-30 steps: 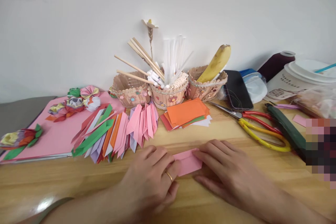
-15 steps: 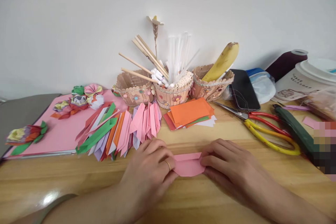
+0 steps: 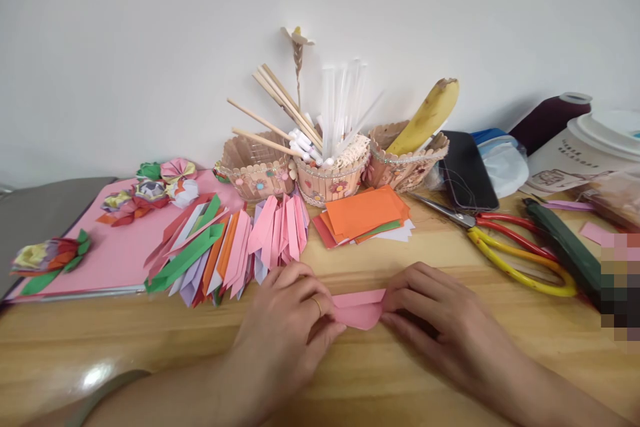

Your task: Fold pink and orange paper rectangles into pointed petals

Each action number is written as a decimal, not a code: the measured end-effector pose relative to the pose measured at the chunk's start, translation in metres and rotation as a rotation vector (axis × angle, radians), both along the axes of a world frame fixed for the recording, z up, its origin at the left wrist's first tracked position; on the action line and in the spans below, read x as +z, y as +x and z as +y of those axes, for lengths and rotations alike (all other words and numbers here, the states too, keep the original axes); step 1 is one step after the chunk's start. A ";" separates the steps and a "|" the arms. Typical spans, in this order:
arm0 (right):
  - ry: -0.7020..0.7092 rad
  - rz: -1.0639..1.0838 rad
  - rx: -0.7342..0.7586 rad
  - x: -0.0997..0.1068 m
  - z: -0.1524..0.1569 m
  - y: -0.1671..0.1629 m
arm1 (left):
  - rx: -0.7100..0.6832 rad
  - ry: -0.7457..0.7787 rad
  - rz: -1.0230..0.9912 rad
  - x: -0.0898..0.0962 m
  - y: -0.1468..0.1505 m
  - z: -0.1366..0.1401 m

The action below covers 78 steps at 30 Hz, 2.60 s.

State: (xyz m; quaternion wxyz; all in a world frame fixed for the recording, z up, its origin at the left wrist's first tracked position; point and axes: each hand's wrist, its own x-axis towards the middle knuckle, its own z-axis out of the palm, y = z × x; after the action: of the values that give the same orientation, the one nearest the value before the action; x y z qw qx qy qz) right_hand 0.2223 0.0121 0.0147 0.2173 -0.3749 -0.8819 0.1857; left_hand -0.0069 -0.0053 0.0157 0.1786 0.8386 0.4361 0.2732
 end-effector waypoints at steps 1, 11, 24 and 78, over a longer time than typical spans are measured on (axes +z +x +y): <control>-0.010 0.009 -0.001 -0.001 0.000 0.000 | 0.000 -0.003 -0.006 0.000 0.000 0.000; -0.031 -0.021 -0.002 0.001 0.005 -0.001 | 0.029 -0.021 0.002 0.002 0.003 0.000; 0.124 -0.160 -0.035 -0.007 0.004 -0.005 | 0.043 -0.020 -0.032 0.003 0.006 0.001; 0.288 -0.324 0.335 -0.004 -0.002 0.002 | -0.111 0.594 0.350 -0.022 0.005 -0.004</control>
State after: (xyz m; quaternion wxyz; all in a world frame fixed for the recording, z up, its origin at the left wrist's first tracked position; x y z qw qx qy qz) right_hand 0.2241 0.0097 0.0108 0.0905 -0.2138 -0.9722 0.0291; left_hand -0.0017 -0.0095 -0.0063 -0.1363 0.9106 0.3152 0.2300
